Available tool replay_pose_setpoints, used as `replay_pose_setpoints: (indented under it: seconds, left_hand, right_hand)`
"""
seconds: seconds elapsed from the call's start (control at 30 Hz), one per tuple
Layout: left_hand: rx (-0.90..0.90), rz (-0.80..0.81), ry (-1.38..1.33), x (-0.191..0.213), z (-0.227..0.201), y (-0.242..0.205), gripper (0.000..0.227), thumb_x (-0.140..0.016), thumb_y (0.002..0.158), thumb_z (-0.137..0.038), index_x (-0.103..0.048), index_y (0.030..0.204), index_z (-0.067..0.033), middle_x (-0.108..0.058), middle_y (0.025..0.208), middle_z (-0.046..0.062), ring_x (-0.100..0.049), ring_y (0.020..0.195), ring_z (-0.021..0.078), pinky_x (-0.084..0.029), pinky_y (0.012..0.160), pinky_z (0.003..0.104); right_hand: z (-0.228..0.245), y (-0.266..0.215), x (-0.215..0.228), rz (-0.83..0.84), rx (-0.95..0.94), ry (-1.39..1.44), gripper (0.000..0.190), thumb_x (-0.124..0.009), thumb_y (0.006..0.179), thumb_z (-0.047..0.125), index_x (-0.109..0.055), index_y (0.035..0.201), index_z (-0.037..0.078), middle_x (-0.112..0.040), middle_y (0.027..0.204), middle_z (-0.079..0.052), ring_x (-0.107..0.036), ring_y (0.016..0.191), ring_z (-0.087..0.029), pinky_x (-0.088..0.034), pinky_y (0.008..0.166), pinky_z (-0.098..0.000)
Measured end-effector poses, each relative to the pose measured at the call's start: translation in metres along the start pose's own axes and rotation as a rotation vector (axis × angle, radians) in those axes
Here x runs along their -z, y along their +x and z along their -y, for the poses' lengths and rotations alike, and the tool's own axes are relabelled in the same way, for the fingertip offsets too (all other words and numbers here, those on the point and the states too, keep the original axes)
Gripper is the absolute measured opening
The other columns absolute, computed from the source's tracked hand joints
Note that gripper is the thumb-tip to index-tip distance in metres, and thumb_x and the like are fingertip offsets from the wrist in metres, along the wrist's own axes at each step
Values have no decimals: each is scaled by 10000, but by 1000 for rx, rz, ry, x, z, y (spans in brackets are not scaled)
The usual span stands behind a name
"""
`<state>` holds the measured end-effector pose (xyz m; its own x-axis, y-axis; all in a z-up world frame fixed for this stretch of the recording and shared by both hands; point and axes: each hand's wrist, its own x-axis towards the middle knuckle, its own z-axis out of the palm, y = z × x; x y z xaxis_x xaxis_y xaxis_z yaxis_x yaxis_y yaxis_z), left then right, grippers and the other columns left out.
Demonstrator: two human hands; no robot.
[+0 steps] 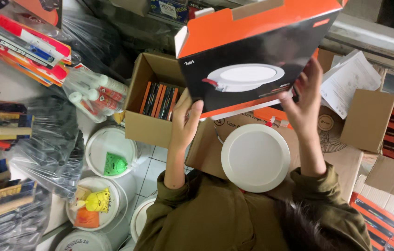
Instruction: The person takes LED downlight fixtures out of a cardboard box and places them into their individual retail boxes along with instructional papers, then stacks the retail boxes inside the larger cardboard box.
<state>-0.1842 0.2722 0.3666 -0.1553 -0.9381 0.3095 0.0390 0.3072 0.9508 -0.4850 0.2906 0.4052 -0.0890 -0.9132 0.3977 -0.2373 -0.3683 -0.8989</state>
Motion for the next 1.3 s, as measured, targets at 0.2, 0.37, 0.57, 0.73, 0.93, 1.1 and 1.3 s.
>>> replay_pose_setpoints:
  seconds: [0.2,0.37,0.57,0.73,0.93,1.1,1.3]
  left_hand:
    - [-222,-104,-80,-4,-20,-5,840,-263,1081,-628,-113,1588,26,-246,1646,142,-330,1518,245,-274,1260,372]
    - [-112,-188,-50,10,-8,-11,704,-414,1143,-497,-288,1607,17,-424,1594,164,-444,1465,231,-330,1255,367]
    - [-13,-419,-161,19,21,-11,366,-760,1021,-125,-480,1231,-20,-595,1066,42,-537,908,90,-474,832,266]
    - [4,-355,-138,30,0,-20,484,-759,966,-253,-481,1301,-41,-623,1134,1,-577,1004,81,-468,899,239]
    - [92,-326,-94,45,16,-36,421,-833,931,-299,-673,1173,6,-681,1012,1,-610,913,86,-518,826,255]
    - [303,-232,36,47,13,-34,347,-841,934,-314,-775,993,21,-688,791,20,-585,722,88,-459,674,271]
    - [50,-183,-180,22,-22,-22,624,-836,961,-291,-486,1405,-24,-659,1162,77,-638,1048,141,-530,969,297]
  right_hand:
    - [13,19,-28,59,-129,-79,785,-895,842,100,-443,1468,-46,-653,1282,-114,-615,1150,-156,-517,970,-291]
    - [9,35,-19,172,-139,48,555,-791,931,23,-520,1408,-63,-669,1259,-77,-622,1159,-128,-529,1024,-276]
    - [-21,23,-7,350,-247,114,381,-726,971,1,-604,1324,-68,-684,1171,-35,-580,1065,-89,-503,972,-255]
    - [-14,30,-10,418,-240,164,447,-753,926,60,-591,1330,-39,-654,1102,4,-547,977,-59,-494,863,-227]
    - [-17,29,-1,616,-761,-336,268,-825,914,101,-726,1123,-34,-555,650,-163,-449,530,-259,-336,470,-404]
    - [-72,12,14,489,-203,111,235,-794,957,188,-676,999,-10,-657,851,-8,-581,762,-85,-481,699,-263]
    - [-67,9,24,327,-166,236,325,-817,995,239,-671,1107,-29,-689,1034,-58,-639,944,-125,-521,878,-257]
